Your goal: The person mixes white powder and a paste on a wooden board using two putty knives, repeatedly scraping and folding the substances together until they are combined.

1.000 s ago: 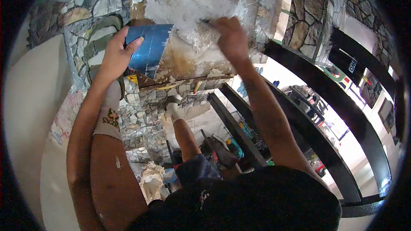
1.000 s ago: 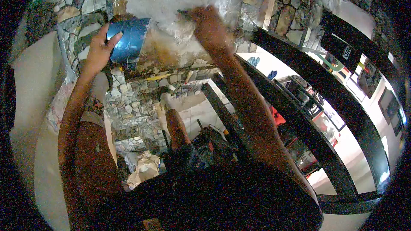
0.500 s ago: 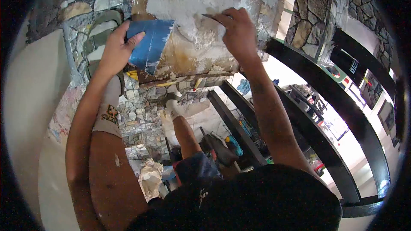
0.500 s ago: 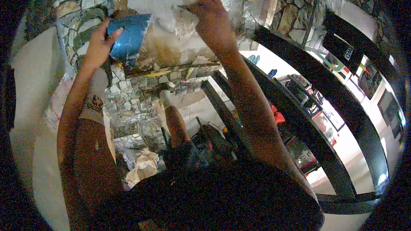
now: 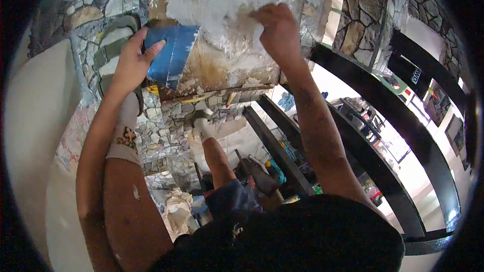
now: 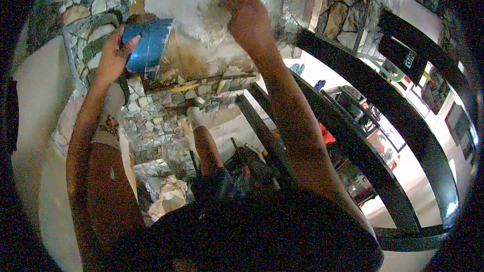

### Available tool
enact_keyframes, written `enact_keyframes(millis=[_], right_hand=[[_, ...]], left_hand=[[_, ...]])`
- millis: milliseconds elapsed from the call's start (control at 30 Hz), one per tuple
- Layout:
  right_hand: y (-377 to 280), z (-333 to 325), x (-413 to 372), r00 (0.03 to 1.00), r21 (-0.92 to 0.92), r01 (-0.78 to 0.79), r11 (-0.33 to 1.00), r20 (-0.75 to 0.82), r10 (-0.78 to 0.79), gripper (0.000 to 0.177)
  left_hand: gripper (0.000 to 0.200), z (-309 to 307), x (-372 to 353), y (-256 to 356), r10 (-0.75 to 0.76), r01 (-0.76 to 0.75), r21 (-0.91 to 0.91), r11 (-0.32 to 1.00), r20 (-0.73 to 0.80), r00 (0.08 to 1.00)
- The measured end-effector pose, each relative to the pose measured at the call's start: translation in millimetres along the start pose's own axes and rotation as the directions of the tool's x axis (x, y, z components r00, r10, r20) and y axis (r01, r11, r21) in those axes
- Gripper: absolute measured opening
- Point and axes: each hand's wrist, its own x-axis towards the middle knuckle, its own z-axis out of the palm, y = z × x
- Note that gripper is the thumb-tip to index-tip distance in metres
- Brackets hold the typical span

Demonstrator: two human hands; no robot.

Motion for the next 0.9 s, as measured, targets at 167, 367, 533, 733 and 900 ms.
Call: enact_keyframes(millis=[167,367,533,733,900], right_hand=[[-3.0,23.0,-2.9,0.995,0.014,0.078,0.997,-0.063,-0.077,0.036],[-5.6,29.4,-5.0,0.989,-0.027,0.100,0.995,-0.110,-0.102,0.033],[4.3,3.2,16.4,0.998,-0.017,0.063,0.998,-0.023,-0.063,0.038],[5.2,8.1,15.2,0.996,-0.029,0.053,0.998,0.071,-0.050,0.045],[-7.7,17.8,-0.6,0.993,-0.051,0.091,0.995,0.080,-0.087,0.043]], left_hand=[[0.040,-6.7,2.6,15.6,0.067,-0.066,0.103,0.992,-0.007,0.998],[0.038,-3.0,0.1,7.6,0.071,-0.067,-0.098,0.993,0.038,0.997],[0.031,-5.9,1.1,13.4,0.132,-0.134,0.069,0.989,0.027,0.991],[0.037,-6.9,0.7,9.1,0.127,-0.124,0.103,0.987,-0.021,0.992],[0.037,-9.0,-0.7,15.6,0.165,-0.165,0.099,0.981,0.004,0.986]])
